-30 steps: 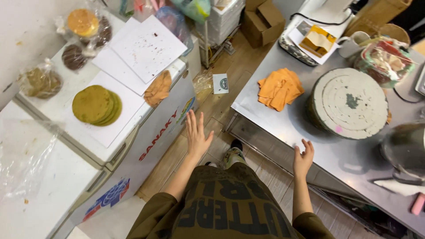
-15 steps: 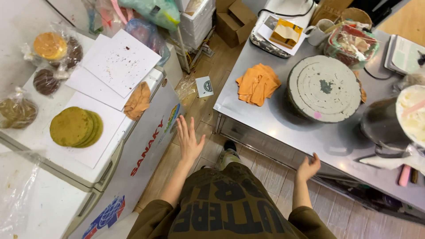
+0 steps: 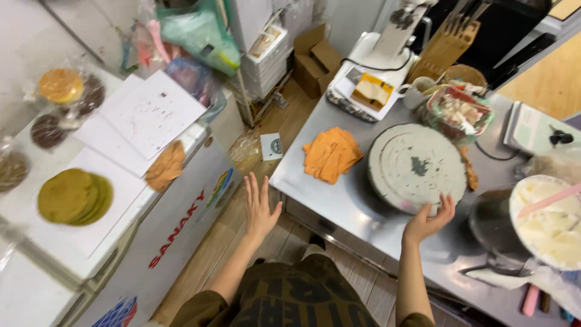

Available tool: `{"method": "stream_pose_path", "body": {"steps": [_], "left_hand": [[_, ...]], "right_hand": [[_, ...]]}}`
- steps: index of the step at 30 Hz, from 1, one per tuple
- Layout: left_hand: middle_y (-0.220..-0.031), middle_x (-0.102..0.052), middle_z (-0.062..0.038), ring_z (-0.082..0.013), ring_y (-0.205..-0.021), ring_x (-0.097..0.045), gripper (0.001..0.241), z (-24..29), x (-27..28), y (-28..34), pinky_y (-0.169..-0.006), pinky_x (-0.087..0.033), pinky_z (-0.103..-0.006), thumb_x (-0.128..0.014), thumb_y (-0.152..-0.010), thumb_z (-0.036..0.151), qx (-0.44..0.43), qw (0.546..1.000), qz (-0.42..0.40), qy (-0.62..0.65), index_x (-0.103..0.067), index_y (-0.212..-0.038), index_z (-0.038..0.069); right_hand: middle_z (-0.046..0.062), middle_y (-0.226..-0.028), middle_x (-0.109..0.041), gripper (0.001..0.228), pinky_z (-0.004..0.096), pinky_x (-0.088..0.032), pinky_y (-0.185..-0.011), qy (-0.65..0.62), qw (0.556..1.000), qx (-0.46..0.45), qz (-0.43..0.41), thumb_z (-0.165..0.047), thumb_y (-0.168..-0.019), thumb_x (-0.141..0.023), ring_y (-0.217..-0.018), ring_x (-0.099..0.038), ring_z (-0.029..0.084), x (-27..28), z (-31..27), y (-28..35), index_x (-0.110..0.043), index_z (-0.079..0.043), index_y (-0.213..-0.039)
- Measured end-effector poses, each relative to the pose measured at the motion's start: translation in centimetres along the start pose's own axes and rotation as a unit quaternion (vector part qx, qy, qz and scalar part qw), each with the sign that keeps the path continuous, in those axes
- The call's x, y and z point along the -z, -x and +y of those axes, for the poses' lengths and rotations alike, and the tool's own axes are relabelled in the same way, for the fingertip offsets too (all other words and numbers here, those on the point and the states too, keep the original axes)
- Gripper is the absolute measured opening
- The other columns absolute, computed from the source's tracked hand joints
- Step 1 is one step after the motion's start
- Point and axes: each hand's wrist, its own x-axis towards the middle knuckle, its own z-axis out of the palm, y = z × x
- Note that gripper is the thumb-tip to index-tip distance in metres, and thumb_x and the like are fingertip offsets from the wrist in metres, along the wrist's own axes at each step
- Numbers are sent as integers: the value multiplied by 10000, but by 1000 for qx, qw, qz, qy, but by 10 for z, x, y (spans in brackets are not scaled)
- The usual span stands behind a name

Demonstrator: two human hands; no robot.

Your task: The person cleans a workspace with a cloth, retrieves a container from a freezer, and takes a cake layer out of a microwave. They then slice the cake layer into thinner rounds using a knife and place the pieces onto a board.

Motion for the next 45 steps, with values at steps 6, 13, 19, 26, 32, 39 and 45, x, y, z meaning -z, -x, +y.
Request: {"method": "stream_pose_path", "body": {"steps": [6,13,19,26,32,39,45], "left_hand": [[-1679,-68,-292,-505,-1549,-87,915,64,-55,-56,-1221,-170,-631,-758,-870,254,1,999,35,17,-249,-1604,60],[-1663,-115,-306,-525,-1534,-107,886,129,-102,-119,-1215,-182,-608,-742,-845,257,44,998,41,24,-288,-1575,44],[-1663,-122,-300,-541,-1530,-105,865,136,-123,-153,-1215,-184,-619,-710,-855,274,63,997,45,-5,-290,-1574,39],[-1671,-125,-281,-521,-1538,-114,848,123,-127,-164,-1212,-209,-613,-702,-865,299,22,999,24,20,-302,-1568,43],[-1675,-95,-298,-533,-1542,-89,850,79,-90,-150,-1199,-228,-613,-698,-862,286,-3,998,17,58,-300,-1566,23],[-1685,-102,-287,-515,-1559,-88,840,-5,-9,-121,-1223,-220,-606,-712,-882,291,-51,995,22,77,-309,-1576,46],[-1671,-110,-291,-516,-1548,-101,865,-61,57,-90,-1211,-220,-616,-720,-856,306,-46,998,-10,35,-307,-1567,38]], "right_hand": [[105,-1547,-479,425,383,-438,-1167,-193,980,28,-49,9,-1042,-577,-1387,-517,244,-118,7,-199,-509,-56,-1457],[93,-1465,-504,403,359,-455,-1110,-184,968,80,-153,-9,-1008,-628,-1350,-515,232,-258,31,-390,-553,-65,-1400],[140,-1338,-577,384,387,-423,-1119,-108,976,133,-131,19,-916,-677,-1301,-542,296,-322,66,-406,-611,-40,-1290],[158,-1343,-578,360,390,-426,-1107,-80,976,68,-189,-42,-930,-668,-1301,-544,322,-255,66,-301,-605,-33,-1284],[99,-1435,-509,368,351,-499,-1007,-137,968,-84,-194,-21,-927,-597,-1280,-550,232,-161,54,-179,-621,-58,-1292],[69,-1331,-628,296,344,-500,-1006,-115,978,-149,-88,-36,-979,-596,-1225,-586,198,-117,1,-48,-627,-55,-1273],[78,-1217,-659,290,305,-531,-977,-126,972,-174,-95,-46,-987,-598,-1137,-624,156,-131,-55,51,-637,-48,-1275]]}}
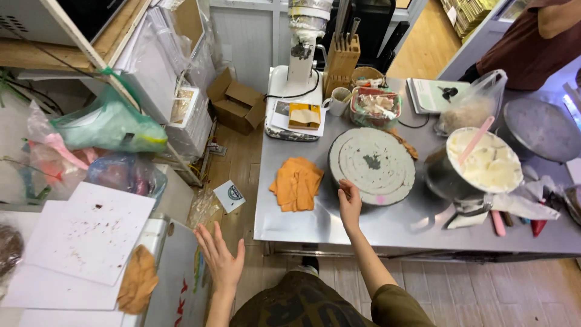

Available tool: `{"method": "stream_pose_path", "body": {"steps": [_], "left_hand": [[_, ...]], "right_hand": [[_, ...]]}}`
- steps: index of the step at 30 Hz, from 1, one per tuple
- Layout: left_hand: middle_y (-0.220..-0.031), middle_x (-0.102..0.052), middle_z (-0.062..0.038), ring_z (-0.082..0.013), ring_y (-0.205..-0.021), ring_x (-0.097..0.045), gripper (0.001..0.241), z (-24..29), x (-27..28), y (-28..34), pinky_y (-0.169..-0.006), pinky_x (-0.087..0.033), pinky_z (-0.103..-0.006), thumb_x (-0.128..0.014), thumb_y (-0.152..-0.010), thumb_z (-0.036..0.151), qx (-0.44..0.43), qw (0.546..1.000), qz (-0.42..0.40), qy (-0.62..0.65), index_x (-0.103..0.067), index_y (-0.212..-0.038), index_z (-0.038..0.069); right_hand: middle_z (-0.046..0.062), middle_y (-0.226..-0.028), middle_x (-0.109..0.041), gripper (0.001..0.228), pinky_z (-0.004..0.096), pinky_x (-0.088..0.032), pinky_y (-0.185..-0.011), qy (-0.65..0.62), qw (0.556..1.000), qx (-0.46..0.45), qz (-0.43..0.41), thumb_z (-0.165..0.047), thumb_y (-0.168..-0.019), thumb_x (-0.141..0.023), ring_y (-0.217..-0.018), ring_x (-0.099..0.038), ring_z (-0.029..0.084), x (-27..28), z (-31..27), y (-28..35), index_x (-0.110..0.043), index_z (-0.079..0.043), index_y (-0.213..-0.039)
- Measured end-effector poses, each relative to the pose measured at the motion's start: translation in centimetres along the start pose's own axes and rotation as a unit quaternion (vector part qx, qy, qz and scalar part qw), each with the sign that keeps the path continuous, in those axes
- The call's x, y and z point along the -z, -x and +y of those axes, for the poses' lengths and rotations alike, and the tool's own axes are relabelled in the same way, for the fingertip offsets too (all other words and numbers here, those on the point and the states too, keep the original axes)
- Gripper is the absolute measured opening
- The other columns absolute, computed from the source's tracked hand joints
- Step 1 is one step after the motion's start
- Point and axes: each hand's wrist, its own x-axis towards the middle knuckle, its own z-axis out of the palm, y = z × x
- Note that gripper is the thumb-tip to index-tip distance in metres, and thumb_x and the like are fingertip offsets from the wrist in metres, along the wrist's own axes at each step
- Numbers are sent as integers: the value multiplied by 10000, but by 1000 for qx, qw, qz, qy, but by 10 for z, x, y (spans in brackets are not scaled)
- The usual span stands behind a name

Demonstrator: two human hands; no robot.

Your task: The person cleans a workspace with a cloth, retrieves a container from a freezer, and takes a cake layer out of a microwave. They then slice the cake layer into thinner rounds using a knife and place the pieces onto a board.

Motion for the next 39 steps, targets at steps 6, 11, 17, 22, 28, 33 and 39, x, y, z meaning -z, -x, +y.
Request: {"method": "stream_pose_path", "body": {"steps": [6,11,17,22,28,33,39], "left_hand": [[-1682,-97,-283,-509,-1554,-82,884,-20,26,17,-1215,-220,-622,-718,-858,318,5,1000,-5,2,-284,-1580,50],[-1682,-80,-285,-503,-1558,-62,886,-26,33,25,-1220,-211,-619,-708,-870,323,-4,1000,-15,10,-265,-1591,58],[-1683,-76,-282,-501,-1562,-53,876,-33,37,27,-1223,-201,-633,-696,-880,324,-9,1000,-11,16,-259,-1589,53],[-1685,-69,-289,-507,-1560,-52,870,-34,40,28,-1226,-188,-638,-697,-889,320,-10,1000,-10,11,-264,-1591,46],[-1689,-66,-290,-511,-1565,-53,867,-36,44,27,-1230,-191,-637,-703,-901,309,-7,1000,-8,10,-265,-1594,30],[-1688,-62,-293,-514,-1563,-48,878,-38,46,30,-1232,-188,-642,-714,-901,296,-4,1000,-3,7,-260,-1599,19],[-1684,-56,-293,-522,-1557,-50,886,-38,36,31,-1228,-192,-639,-714,-898,310,13,1000,4,-15,-245,-1600,39]], "right_hand": [[56,-1187,-679,296,282,-497,-975,0,1000,-20,-5,-46,-983,-598,-1097,-635,138,-14,-22,44,-640,-43,-1277],[67,-1169,-674,274,281,-497,-947,6,1000,-14,-5,-45,-992,-586,-1082,-627,138,-21,-26,63,-653,-34,-1257],[60,-1128,-700,231,284,-515,-888,29,999,-35,3,-64,-989,-584,-1048,-647,143,-34,-28,86,-672,-43,-1202],[58,-1118,-701,226,272,-507,-875,27,999,-34,3,-72,-1002,-578,-1040,-647,142,-35,-27,94,-666,-41,-1208],[58,-1098,-701,220,267,-498,-851,33,998,-49,13,-81,-1020,-572,-1001,-638,147,-36,-18,98,-672,-36,-1210],[51,-1123,-698,199,275,-521,-895,27,998,-38,48,-81,-1026,-563,-1040,-654,137,-25,-3,100,-660,-36,-1193],[47,-1219,-605,220,299,-544,-857,4,973,-74,217,-75,-1085,-498,-1042,-623,153,43,29,91,-558,-62,-1297]]}}
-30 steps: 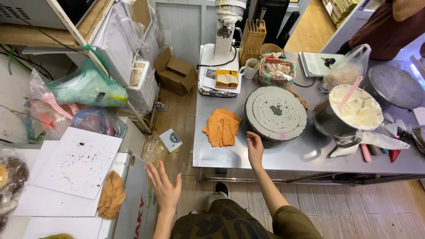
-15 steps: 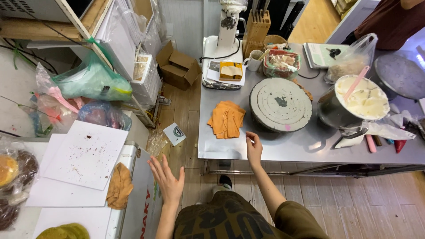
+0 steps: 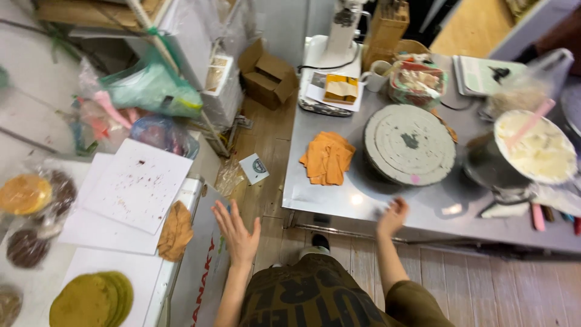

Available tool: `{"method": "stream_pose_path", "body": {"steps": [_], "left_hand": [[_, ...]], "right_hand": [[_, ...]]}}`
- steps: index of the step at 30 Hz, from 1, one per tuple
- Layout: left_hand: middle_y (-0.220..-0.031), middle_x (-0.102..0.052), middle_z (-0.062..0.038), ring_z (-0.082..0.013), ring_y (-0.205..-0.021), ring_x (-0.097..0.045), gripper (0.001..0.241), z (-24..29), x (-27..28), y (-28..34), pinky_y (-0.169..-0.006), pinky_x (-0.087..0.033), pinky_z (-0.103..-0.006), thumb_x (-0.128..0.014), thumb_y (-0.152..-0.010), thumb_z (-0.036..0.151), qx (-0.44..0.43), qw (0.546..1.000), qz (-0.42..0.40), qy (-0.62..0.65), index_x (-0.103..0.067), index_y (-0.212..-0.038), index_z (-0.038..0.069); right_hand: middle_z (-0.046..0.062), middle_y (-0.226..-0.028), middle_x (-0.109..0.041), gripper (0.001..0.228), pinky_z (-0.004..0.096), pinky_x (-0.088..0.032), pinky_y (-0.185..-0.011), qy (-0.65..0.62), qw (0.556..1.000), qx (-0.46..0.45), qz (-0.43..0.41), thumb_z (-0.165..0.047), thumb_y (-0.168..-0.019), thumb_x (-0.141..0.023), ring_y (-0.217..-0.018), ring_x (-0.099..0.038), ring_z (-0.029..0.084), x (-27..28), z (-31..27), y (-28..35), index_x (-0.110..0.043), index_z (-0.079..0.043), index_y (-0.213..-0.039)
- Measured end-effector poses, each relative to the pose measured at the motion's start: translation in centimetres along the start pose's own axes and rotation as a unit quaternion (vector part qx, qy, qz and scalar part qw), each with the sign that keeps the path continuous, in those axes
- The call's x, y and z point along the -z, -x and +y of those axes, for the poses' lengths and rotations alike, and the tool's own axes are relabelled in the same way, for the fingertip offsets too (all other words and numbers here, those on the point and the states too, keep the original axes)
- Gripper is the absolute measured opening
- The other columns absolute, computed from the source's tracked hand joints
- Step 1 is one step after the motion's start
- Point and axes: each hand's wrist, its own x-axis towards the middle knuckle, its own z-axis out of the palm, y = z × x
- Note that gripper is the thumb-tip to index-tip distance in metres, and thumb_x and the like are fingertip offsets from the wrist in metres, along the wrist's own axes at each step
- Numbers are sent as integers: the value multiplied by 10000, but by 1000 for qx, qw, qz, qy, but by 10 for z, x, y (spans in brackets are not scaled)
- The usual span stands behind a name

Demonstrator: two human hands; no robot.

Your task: The person cleans a workspace with a cloth, retrieves a container from a freezer, and takes a cake layer out of a microwave. They then slice the cake layer into thinner rounds using a knife and place the pieces onto a board.

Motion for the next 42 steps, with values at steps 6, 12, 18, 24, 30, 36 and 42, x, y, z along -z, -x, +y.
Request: {"method": "stream_pose_path", "body": {"steps": [6,12,18,24,30,36,42], "left_hand": [[-1672,-32,-284,-503,-1541,-47,936,23,-33,-4,-1230,-160,-644,-730,-886,334,5,1000,8,-22,-203,-1611,65],[-1709,-43,-259,-486,-1579,-39,915,82,-83,-3,-1255,-156,-619,-737,-902,255,22,998,56,27,-215,-1638,103],[-1713,-80,-262,-482,-1589,-75,866,172,-143,0,-1255,-180,-618,-722,-934,253,22,997,66,38,-247,-1637,80],[-1698,-89,-282,-492,-1583,-80,845,248,-178,-1,-1257,-151,-639,-705,-929,248,-18,998,45,29,-254,-1625,84],[-1696,-88,-283,-501,-1576,-77,851,272,-192,2,-1258,-154,-641,-702,-943,259,-35,999,30,11,-235,-1633,83],[-1704,-67,-291,-512,-1580,-70,862,286,-201,12,-1258,-170,-632,-698,-946,252,-36,999,16,20,-215,-1641,93],[-1709,-59,-272,-501,-1587,-57,872,291,-201,12,-1259,-172,-634,-701,-936,251,-49,998,21,43,-215,-1646,109]], "right_hand": [[104,-1151,-682,277,366,-529,-969,296,913,-17,280,72,-1005,-494,-1021,-648,254,104,36,-83,-627,9,-1240],[97,-1102,-671,250,357,-520,-925,333,929,-122,106,26,-1010,-494,-975,-636,241,76,36,-144,-632,4,-1218],[91,-1052,-660,231,348,-511,-880,349,929,-105,-64,-19,-1016,-494,-928,-624,227,88,33,-256,-636,-1,-1197],[84,-1003,-648,222,340,-502,-835,359,908,-77,-203,-65,-1021,-493,-882,-612,214,88,23,-314,-641,-6,-1176],[78,-954,-637,223,331,-493,-790,366,879,-86,-293,-111,-1026,-493,-835,-600,201,123,35,-319,-645,-11,-1155],[71,-904,-625,234,322,-484,-745,382,844,-98,-364,-157,-1031,-493,-789,-588,187,153,42,-297,-650,-16,-1133],[64,-855,-614,255,313,-475,-701,408,810,-106,-409,-202,-1037,-493,-742,-576,174,160,32,-268,-655,-21,-1112]]}}
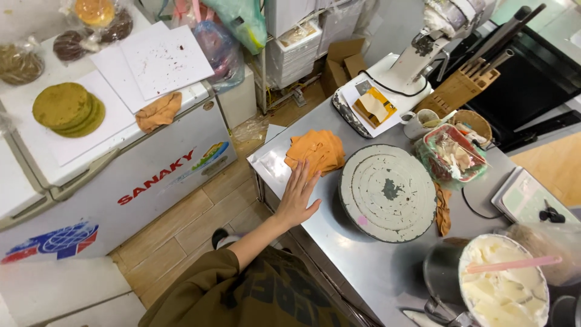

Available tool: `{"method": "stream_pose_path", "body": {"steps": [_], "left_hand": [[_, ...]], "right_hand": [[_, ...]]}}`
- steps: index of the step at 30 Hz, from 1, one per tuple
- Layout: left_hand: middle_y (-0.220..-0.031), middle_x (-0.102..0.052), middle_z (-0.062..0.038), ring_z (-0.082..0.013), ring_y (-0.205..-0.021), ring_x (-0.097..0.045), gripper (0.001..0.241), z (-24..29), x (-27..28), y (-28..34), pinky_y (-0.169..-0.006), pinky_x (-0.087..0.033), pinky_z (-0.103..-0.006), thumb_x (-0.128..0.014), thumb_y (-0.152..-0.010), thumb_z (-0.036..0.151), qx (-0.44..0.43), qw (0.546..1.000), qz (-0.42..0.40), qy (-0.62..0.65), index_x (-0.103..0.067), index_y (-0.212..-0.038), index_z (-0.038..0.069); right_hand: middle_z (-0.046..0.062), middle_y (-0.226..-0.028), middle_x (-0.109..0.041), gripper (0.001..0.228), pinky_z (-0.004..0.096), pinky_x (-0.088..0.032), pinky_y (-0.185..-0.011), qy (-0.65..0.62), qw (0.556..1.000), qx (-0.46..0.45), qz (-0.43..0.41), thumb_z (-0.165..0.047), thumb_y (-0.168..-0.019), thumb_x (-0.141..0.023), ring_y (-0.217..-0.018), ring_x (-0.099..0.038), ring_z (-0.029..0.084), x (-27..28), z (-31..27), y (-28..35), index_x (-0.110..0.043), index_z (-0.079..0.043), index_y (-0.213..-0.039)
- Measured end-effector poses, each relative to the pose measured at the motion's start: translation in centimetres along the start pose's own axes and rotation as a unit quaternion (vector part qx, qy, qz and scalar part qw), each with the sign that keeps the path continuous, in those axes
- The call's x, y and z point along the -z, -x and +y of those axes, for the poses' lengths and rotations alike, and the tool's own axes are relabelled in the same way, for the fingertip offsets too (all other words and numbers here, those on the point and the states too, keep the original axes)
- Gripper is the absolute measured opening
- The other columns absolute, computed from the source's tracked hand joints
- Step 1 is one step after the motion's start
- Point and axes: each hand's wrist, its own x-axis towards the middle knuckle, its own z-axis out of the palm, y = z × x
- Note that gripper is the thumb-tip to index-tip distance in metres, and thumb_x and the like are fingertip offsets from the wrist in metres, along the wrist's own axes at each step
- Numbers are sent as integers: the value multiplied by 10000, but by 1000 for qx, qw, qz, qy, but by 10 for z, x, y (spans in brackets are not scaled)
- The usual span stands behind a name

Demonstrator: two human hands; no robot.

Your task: The person cleans a workspace with a cloth, retrieves a container from a freezer, and takes a cake layer out of a microwave. They then slice the cake layer into thinner rounds using a knife and place the pieces onto a board.

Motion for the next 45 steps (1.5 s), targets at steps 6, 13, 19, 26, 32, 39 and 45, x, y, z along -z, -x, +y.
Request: {"method": "stream_pose_path", "body": {"steps": [6,13,19,26,32,39,45], "left_hand": [[-1720,-54,-258,-489,-1594,-48,869,-4,13,13,-1259,-174,-629,-699,-954,266,-11,998,-28,52,-208,-1654,117],[-1731,-46,-234,-463,-1604,-52,843,-44,88,64,-1273,-164,-615,-705,-953,262,0,998,-26,57,-245,-1647,131],[-1731,-74,-228,-450,-1608,-80,828,-106,191,135,-1275,-175,-598,-721,-927,250,55,998,-9,32,-298,-1628,126],[-1346,-673,-81,-343,-1157,-618,422,-161,292,209,-1082,-474,-448,-706,-928,354,326,942,-73,-30,-674,-1288,136],[-1027,-780,-50,-140,-927,-741,338,-180,325,250,-830,-570,-292,-718,-946,286,361,899,63,242,-732,-1206,70],[-718,-685,-20,-81,-667,-576,257,-206,344,250,-605,-462,-271,-801,-944,237,416,862,156,246,-753,-914,-14],[-683,-679,8,-48,-621,-544,245,-265,390,234,-562,-403,-233,-825,-881,271,427,863,143,229,-807,-860,27]], "right_hand": [[58,-805,-602,282,304,-466,-656,49,997,-25,-48,-248,-1042,-492,-696,-564,160,-36,-5,52,-659,-26,-1091],[50,-748,-589,321,294,-455,-604,107,988,-30,-111,-302,-1048,-492,-642,-550,145,-120,-9,140,-665,-32,-1066],[43,-698,-577,358,285,-446,-559,145,969,31,-197,-347,-1053,-492,-595,-538,132,-223,-38,216,-669,-37,-1044],[36,-641,-564,404,274,-435,-506,74,929,259,-256,-401,-1060,-491,-541,-524,116,-326,-127,240,-675,-43,-1020],[5,-737,-648,263,263,-435,-500,-158,858,337,-353,-245,-979,-613,-559,-506,86,-368,-237,332,-553,-41,-1134],[0,-728,-571,218,263,-420,-555,-126,805,420,-400,-232,-1037,-596,-633,-489,76,-425,-298,402,-597,-38,-1136],[-10,-672,-543,209,275,-405,-550,-84,769,465,-429,-248,-1025,-617,-618,-469,84,-462,-348,389,-611,-48,-1083]]}}
